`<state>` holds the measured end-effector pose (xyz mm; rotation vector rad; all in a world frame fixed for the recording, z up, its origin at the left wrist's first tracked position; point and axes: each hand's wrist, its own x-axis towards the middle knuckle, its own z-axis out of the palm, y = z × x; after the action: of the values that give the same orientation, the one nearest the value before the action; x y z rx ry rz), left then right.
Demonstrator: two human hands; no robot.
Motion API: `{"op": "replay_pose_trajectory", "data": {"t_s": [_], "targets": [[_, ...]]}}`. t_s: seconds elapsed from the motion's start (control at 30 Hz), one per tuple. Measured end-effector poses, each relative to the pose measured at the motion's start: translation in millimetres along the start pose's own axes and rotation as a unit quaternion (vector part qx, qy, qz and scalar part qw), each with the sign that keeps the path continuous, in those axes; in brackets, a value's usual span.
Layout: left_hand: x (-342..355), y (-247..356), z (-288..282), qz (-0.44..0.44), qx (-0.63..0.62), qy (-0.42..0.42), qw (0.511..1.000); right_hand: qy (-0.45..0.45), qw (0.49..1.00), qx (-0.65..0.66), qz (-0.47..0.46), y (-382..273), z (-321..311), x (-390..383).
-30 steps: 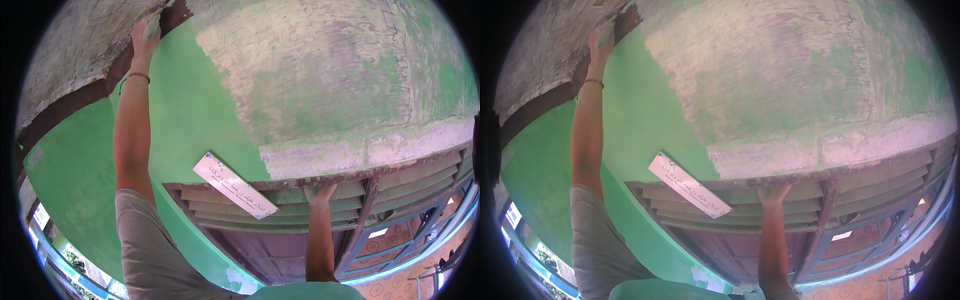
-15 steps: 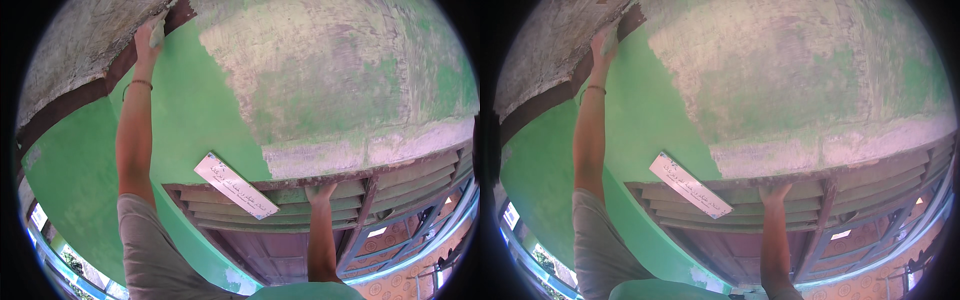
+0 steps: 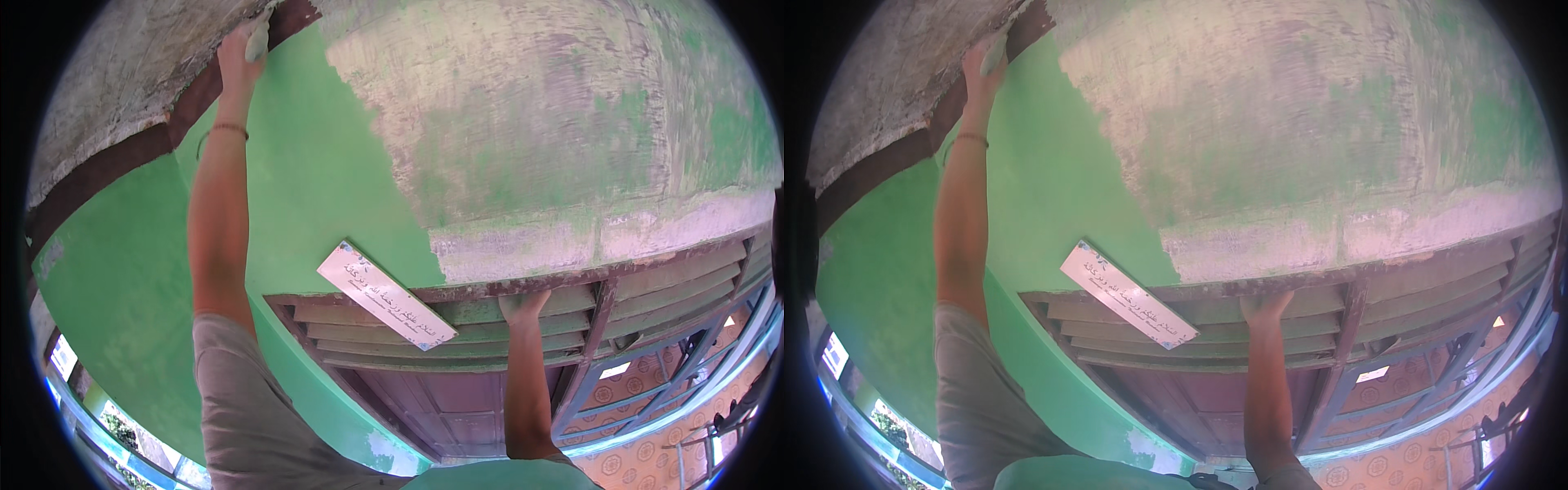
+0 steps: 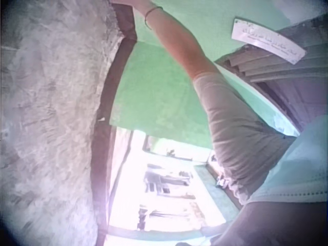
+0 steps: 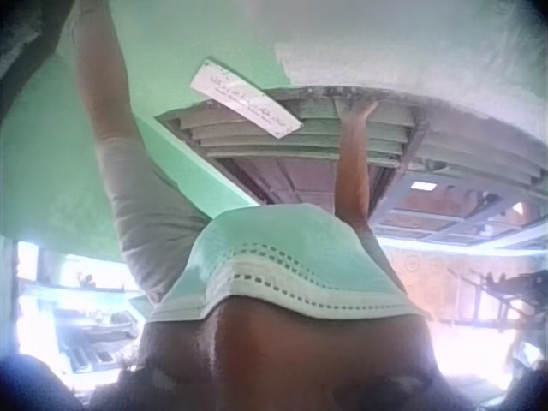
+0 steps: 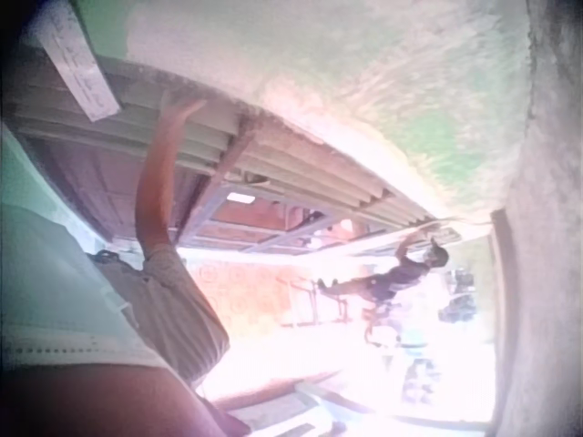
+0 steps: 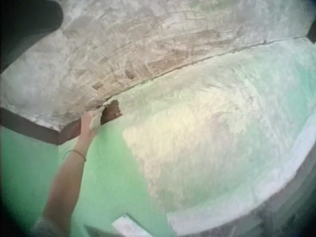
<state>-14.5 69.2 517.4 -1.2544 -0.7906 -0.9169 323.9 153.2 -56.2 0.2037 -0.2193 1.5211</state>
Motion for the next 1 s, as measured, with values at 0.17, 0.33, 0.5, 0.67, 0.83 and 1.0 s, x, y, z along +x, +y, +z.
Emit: {"op": "replay_pose_trajectory", "data": {"t_s": [0.17, 0.33, 0.5, 0.67, 0.83, 1.0], "targets": [[1.3, -12.0, -5.8, 0.021, 0.044, 0.000, 0.999, -0.019, 1.000, 0.011, 0.002, 2.5, 12.8, -3.8], [-2.0, 26.5, -1.1, 0.023, -0.013, 0.048, 0.998, -0.006, 1.000, 0.004, 0.001, -1.0, 6.7, 2.3], [21.1, -12.8, 4.2, 0.037, 0.040, 0.028, 0.998, 0.030, 0.999, -0.019, 0.013, 2.4, 15.5, -6.2], [7.9, 9.6, 5.4, 0.051, 0.022, 0.016, 0.998, 0.030, 1.000, -0.008, 0.005, 0.0, 15.3, -2.8], [19.4, 6.6, 3.7, 0.013, 0.013, 0.046, 0.999, 0.094, 0.995, -0.024, 0.009, 1.9, 24.3, -12.7], [9.1, 35.3, 9.3, 0.046, -0.011, 0.051, 0.998, 0.039, 0.999, -0.018, -0.008, -3.3, 18.1, -2.3]]}}
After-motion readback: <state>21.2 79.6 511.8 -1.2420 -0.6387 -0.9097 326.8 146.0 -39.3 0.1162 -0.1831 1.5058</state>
